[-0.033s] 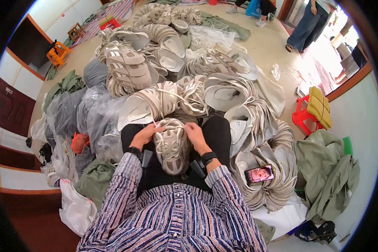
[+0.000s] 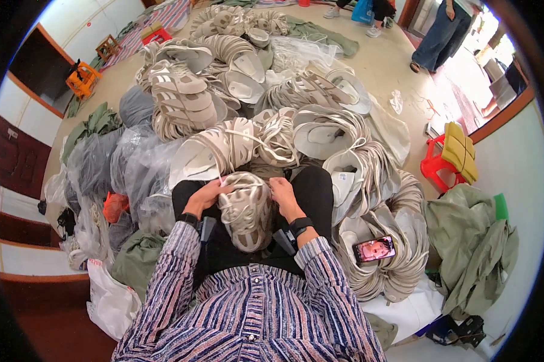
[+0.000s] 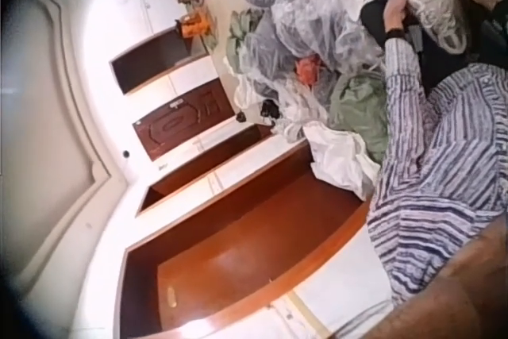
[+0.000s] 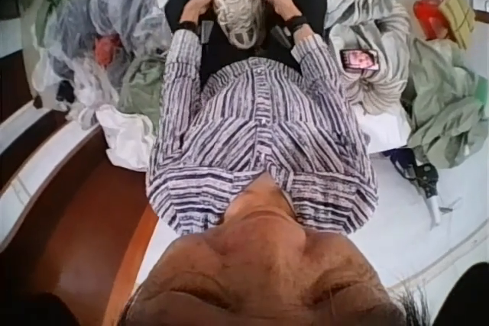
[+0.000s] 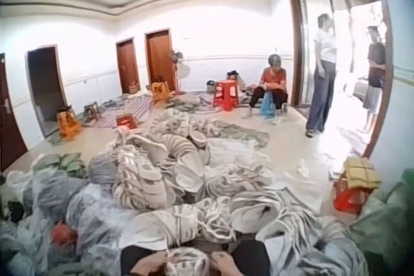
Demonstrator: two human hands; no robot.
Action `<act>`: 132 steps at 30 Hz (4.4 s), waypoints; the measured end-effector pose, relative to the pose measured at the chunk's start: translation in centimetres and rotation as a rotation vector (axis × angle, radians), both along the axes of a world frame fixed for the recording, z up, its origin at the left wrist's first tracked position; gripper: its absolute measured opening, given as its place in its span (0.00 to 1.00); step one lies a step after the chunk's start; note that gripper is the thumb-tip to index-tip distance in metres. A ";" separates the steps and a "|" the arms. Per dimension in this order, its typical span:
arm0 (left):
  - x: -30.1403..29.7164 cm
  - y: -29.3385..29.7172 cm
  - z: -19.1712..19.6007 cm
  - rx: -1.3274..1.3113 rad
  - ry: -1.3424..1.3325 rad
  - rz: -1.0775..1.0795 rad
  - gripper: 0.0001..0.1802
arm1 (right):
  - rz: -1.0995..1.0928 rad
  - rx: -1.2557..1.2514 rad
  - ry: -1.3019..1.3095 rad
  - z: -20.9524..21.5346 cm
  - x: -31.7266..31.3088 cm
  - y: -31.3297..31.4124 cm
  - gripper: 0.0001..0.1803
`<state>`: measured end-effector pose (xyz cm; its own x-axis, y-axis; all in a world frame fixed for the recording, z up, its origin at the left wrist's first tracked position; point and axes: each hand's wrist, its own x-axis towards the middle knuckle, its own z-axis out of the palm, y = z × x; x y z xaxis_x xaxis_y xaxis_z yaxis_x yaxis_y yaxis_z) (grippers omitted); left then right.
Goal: Lacing shoelaces on newly manufactured shoes in a workshop setting.
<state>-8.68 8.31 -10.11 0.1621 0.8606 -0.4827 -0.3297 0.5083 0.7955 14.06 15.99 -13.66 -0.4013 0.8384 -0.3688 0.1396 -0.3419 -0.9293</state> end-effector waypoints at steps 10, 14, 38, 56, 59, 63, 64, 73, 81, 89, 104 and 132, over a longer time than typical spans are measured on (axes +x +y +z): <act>-2.6 -3.9 -0.4 -0.044 -0.204 0.015 0.43 | 0.019 -0.119 -0.551 -4.9 -2.3 -1.0 0.29; -2.2 -4.1 0.6 -0.061 -0.173 0.042 0.40 | 0.293 -0.181 -0.340 -3.9 -0.3 -0.6 0.32; 2.7 -14.9 29.8 0.198 0.364 0.874 0.33 | 0.567 -0.013 0.775 22.5 0.5 -11.9 0.32; -6.1 -15.5 19.6 0.110 -0.197 0.541 0.31 | 0.095 0.096 0.010 1.7 7.1 7.2 0.13; -6.8 -15.3 18.6 0.143 -0.179 0.583 0.31 | 0.333 0.324 -0.421 -3.2 3.8 10.2 0.16; -7.9 -13.6 17.3 0.200 -0.163 0.604 0.31 | 0.548 0.362 -0.744 -9.2 1.5 12.2 0.22; -8.1 -13.3 17.0 0.213 -0.158 0.610 0.31 | 0.560 0.360 -0.742 -10.3 1.3 12.4 0.22; -9.2 -12.9 14.1 0.324 -0.116 0.663 0.32 | 0.611 0.370 -0.907 -10.9 -0.2 12.9 0.24; -8.1 -16.4 12.5 0.529 -0.122 0.732 0.32 | 0.906 0.509 -0.932 -6.3 -1.0 17.6 0.17; -5.4 -21.2 14.1 0.723 -0.051 0.748 0.32 | 1.592 0.744 -0.716 2.1 -8.4 13.1 0.15; -0.8 -27.9 18.6 0.959 0.234 0.752 0.32 | 1.449 0.718 -0.260 7.2 -14.1 3.5 0.32; 8.2 11.6 12.8 0.064 0.314 -0.002 0.23 | -0.339 -0.170 1.655 22.0 21.4 2.3 0.11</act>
